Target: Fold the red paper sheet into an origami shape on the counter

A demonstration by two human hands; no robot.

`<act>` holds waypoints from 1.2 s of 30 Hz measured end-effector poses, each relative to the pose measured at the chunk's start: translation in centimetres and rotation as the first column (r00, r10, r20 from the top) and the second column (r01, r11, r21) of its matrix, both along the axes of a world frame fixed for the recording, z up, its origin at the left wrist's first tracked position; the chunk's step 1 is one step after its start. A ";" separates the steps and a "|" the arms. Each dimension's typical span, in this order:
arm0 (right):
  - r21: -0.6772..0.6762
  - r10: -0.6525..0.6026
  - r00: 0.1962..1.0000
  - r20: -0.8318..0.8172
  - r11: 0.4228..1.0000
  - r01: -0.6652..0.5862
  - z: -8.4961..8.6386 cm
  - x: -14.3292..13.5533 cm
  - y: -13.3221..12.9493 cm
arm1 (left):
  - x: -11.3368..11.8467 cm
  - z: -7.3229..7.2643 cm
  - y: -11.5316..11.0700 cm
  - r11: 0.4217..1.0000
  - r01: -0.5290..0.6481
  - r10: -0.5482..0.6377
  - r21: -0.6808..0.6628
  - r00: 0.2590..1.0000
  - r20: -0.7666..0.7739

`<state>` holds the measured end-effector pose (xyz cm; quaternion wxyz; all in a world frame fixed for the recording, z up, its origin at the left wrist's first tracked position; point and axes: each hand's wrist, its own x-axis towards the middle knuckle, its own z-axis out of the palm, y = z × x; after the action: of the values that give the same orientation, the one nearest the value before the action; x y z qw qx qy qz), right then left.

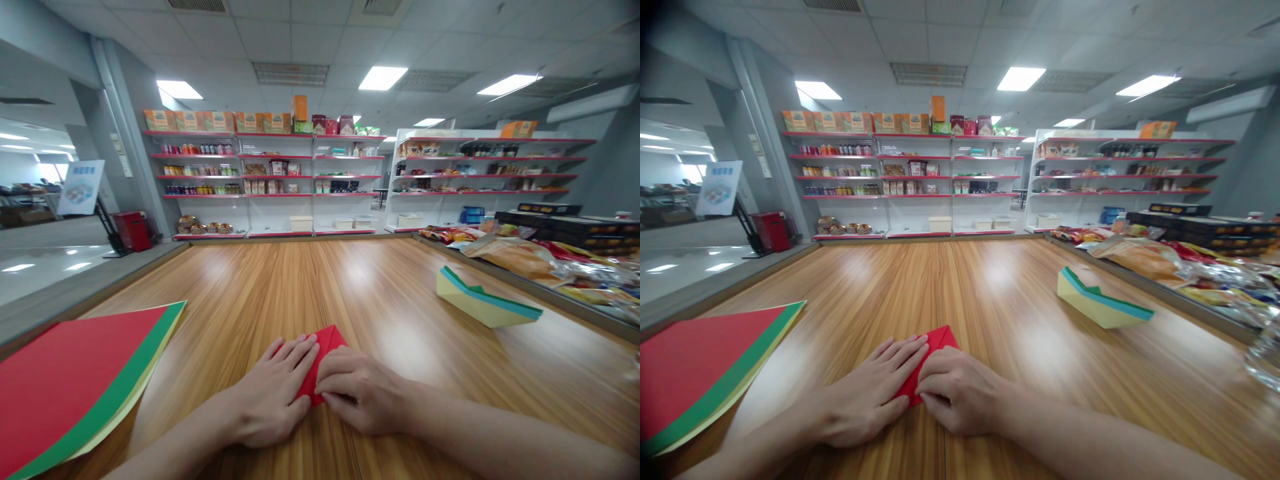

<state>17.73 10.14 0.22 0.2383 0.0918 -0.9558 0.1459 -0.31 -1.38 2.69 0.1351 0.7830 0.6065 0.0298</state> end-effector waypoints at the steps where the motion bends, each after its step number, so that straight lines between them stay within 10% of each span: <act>1: -0.004 -0.011 1.000 -0.007 1.000 0.011 0.0 0.0 0.1 | 0.0 -0.1 0.0 1.000 0.001 -0.001 0.002 1.000 0.001; 36: 0.038 -0.031 0.997 0.073 0.999 0.028 0.4 0.5 1.3 | -0.2 -0.8 0.4 0.999 0.034 -0.035 0.031 0.999 0.016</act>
<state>18.25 11.42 0.65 0.2032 0.0768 -0.9677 0.1279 -0.52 -0.99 1.93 0.1285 0.7950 0.5912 0.0433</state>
